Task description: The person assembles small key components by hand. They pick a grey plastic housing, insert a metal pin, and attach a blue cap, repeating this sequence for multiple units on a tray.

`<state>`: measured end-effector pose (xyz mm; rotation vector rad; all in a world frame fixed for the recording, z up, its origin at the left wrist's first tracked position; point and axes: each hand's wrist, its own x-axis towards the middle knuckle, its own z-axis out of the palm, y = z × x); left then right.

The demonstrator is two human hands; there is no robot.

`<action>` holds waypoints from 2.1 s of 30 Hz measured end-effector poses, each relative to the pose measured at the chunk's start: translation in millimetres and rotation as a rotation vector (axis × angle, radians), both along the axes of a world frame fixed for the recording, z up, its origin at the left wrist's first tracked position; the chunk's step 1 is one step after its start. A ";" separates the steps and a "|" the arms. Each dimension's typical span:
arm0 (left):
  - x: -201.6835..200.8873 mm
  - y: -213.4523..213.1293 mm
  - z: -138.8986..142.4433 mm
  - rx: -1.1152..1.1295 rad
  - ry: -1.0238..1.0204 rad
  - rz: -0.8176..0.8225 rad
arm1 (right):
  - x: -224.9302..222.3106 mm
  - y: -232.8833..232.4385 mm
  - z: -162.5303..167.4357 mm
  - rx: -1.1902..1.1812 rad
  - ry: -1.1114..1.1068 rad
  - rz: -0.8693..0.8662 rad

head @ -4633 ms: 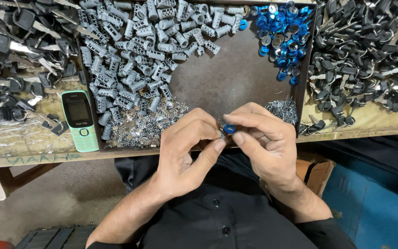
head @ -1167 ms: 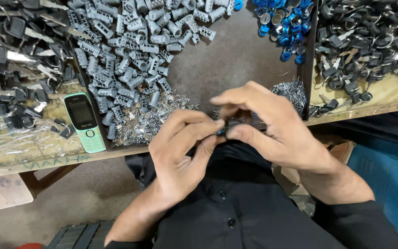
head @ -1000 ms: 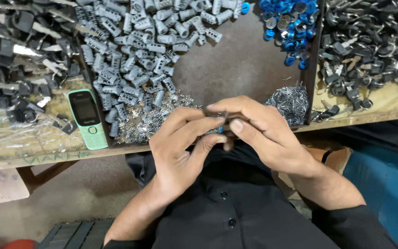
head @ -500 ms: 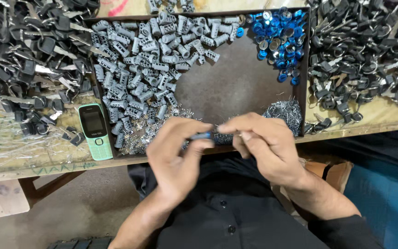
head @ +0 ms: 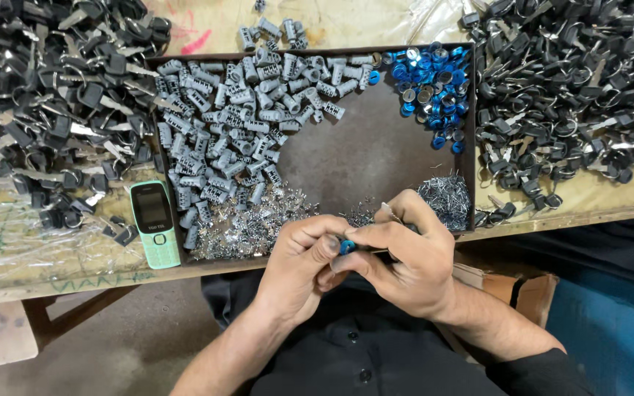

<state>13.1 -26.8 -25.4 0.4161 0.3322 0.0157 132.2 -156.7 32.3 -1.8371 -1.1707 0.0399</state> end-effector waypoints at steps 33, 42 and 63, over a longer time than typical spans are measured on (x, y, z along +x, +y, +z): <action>6.7 10.6 10.4 0.070 -0.051 0.046 | 2.1 1.4 0.1 -0.076 0.302 0.002; 11.6 21.4 28.3 0.283 -0.030 0.196 | -5.5 -5.4 2.8 -0.002 0.941 0.176; 13.7 27.6 41.6 1.256 -0.013 0.207 | 22.9 10.8 12.3 -0.428 0.550 0.279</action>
